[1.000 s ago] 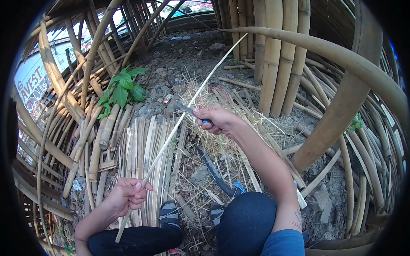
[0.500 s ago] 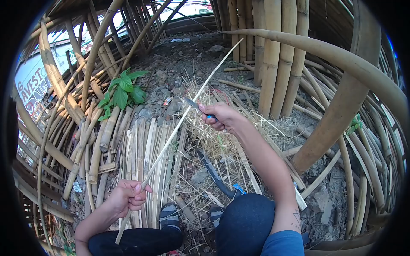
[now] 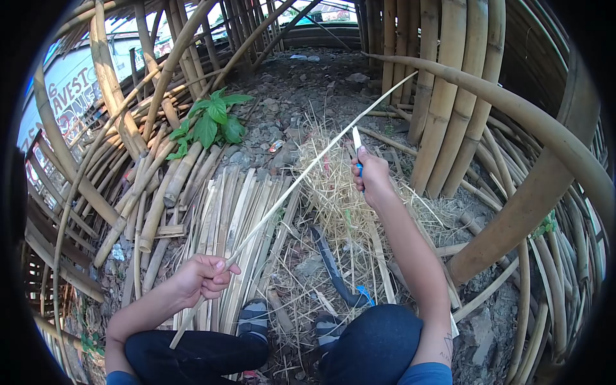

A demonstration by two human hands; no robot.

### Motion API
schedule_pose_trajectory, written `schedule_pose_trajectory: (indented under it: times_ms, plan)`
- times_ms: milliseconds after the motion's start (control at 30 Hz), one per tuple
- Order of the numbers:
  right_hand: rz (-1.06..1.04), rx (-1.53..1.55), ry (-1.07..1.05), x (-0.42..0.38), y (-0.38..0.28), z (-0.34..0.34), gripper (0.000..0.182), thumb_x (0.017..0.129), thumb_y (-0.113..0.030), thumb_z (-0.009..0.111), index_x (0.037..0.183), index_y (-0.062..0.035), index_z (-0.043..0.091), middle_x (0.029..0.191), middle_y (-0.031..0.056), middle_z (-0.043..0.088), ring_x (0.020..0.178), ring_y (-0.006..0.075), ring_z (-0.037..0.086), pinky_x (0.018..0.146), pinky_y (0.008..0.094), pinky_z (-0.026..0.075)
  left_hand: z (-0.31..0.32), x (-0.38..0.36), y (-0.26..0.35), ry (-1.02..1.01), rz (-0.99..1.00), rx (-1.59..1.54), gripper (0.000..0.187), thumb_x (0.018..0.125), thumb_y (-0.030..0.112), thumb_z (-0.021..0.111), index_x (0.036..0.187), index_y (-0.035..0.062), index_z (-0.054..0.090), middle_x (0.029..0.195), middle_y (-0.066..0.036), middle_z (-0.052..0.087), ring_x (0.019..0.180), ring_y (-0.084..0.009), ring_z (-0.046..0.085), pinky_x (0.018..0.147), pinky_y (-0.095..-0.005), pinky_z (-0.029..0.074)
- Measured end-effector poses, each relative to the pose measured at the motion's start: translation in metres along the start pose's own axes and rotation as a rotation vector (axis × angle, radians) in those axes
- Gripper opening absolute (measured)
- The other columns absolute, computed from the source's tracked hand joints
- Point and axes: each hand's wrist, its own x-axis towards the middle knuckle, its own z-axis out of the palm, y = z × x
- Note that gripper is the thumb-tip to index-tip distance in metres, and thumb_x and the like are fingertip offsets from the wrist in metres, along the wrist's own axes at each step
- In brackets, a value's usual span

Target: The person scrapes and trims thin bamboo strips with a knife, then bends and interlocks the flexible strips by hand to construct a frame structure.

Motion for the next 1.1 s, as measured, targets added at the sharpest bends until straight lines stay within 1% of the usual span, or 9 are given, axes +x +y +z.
schedule_pose_trajectory:
  times_ms: [100, 167, 300, 600, 800, 867, 967, 1000, 1100]
  plan:
    - [-0.036, 0.002, 0.021, 0.004, 0.001, -0.011, 0.036, 0.1, -0.038, 0.045, 0.083, -0.007, 0.051, 0.06, -0.0021, 0.043, 0.043, 0.0067, 0.034, 0.039, 0.024, 0.026, -0.004, -0.003, 0.003, -0.005, 0.015, 0.011, 0.026, 0.099, 0.013, 0.043, 0.104, -0.0087, 0.055, 0.063, 0.0, 0.042, 0.045, -0.0044, 0.024, 0.039, -0.0214, 0.018]
    - [-0.089, 0.079, -0.143, 0.002, 0.0, -0.013, 0.036, 0.1, -0.038, 0.045, 0.083, -0.007, 0.051, 0.059, -0.0023, 0.044, 0.042, 0.0064, 0.034, 0.038, 0.0235, 0.026, -0.011, -0.004, 0.002, -0.019, 0.038, -0.054, 0.027, 0.1, 0.013, 0.041, 0.109, -0.0104, 0.053, 0.065, -0.001, 0.042, 0.045, -0.0052, 0.025, 0.04, -0.0224, 0.018]
    - [-0.12, -0.291, -0.399, -0.011, -0.016, 0.003, 0.039, 0.1, -0.04, 0.045, 0.077, -0.0084, 0.051, 0.053, -0.0042, 0.042, 0.037, 0.0049, 0.031, 0.035, 0.0208, 0.022, -0.007, -0.007, 0.003, -0.045, 0.045, -0.046, 0.027, 0.1, 0.013, 0.042, 0.104, -0.01, 0.055, 0.064, -0.001, 0.043, 0.045, -0.0053, 0.024, 0.039, -0.0222, 0.018]
    - [-0.073, -0.345, -0.368, 0.009, -0.083, 0.003, 0.038, 0.097, -0.037, 0.051, 0.073, -0.0085, 0.054, 0.051, -0.0061, 0.043, 0.036, 0.0026, 0.029, 0.036, 0.0219, 0.019, 0.0, -0.023, 0.005, -0.04, 0.086, 0.012, 0.026, 0.096, 0.016, 0.051, 0.099, -0.0084, 0.058, 0.06, -0.002, 0.044, 0.044, -0.0057, 0.027, 0.039, -0.0228, 0.016]
    - [-0.096, -0.465, -0.336, 0.015, -0.114, 0.028, 0.038, 0.096, -0.037, 0.054, 0.071, -0.0085, 0.055, 0.052, -0.0061, 0.043, 0.038, 0.0025, 0.027, 0.037, 0.0222, 0.018, -0.003, -0.032, 0.008, -0.045, 0.113, 0.007, 0.026, 0.097, 0.014, 0.048, 0.101, -0.0104, 0.057, 0.061, -0.003, 0.044, 0.045, -0.0063, 0.027, 0.039, -0.0231, 0.018]
    - [-0.008, -0.49, -0.265, 0.019, -0.128, 0.026, 0.038, 0.096, -0.038, 0.054, 0.071, -0.0085, 0.055, 0.052, -0.0063, 0.042, 0.038, 0.0027, 0.027, 0.038, 0.0227, 0.018, -0.008, -0.033, 0.007, -0.07, 0.108, -0.023, 0.025, 0.098, 0.012, 0.046, 0.103, -0.0112, 0.056, 0.062, -0.003, 0.043, 0.045, -0.0065, 0.026, 0.039, -0.0233, 0.018]
    - [-0.031, -0.555, -0.271, 0.012, -0.137, 0.031, 0.038, 0.096, -0.036, 0.054, 0.071, -0.008, 0.054, 0.052, -0.0066, 0.042, 0.039, 0.002, 0.028, 0.038, 0.0214, 0.018, -0.01, -0.037, 0.007, -0.08, 0.084, -0.014, 0.025, 0.098, 0.012, 0.046, 0.102, -0.011, 0.056, 0.062, -0.003, 0.043, 0.046, -0.0064, 0.027, 0.039, -0.0232, 0.018]
    - [0.016, -0.618, -0.388, 0.001, -0.139, 0.036, 0.037, 0.096, -0.036, 0.055, 0.071, -0.0077, 0.054, 0.052, -0.0061, 0.041, 0.039, 0.0021, 0.028, 0.037, 0.0212, 0.018, -0.011, -0.037, 0.008, -0.083, 0.088, -0.017, 0.025, 0.098, 0.012, 0.046, 0.102, -0.011, 0.056, 0.062, -0.003, 0.043, 0.046, -0.0064, 0.027, 0.039, -0.0232, 0.018]
    - [0.027, -0.568, -0.309, 0.017, -0.153, 0.028, 0.036, 0.095, -0.035, 0.055, 0.072, -0.0076, 0.054, 0.052, -0.0056, 0.042, 0.039, 0.0024, 0.029, 0.038, 0.022, 0.018, -0.014, -0.037, 0.004, -0.091, 0.102, -0.045, 0.026, 0.098, 0.012, 0.046, 0.102, -0.0109, 0.056, 0.062, -0.003, 0.042, 0.045, -0.0063, 0.027, 0.039, -0.0229, 0.018]
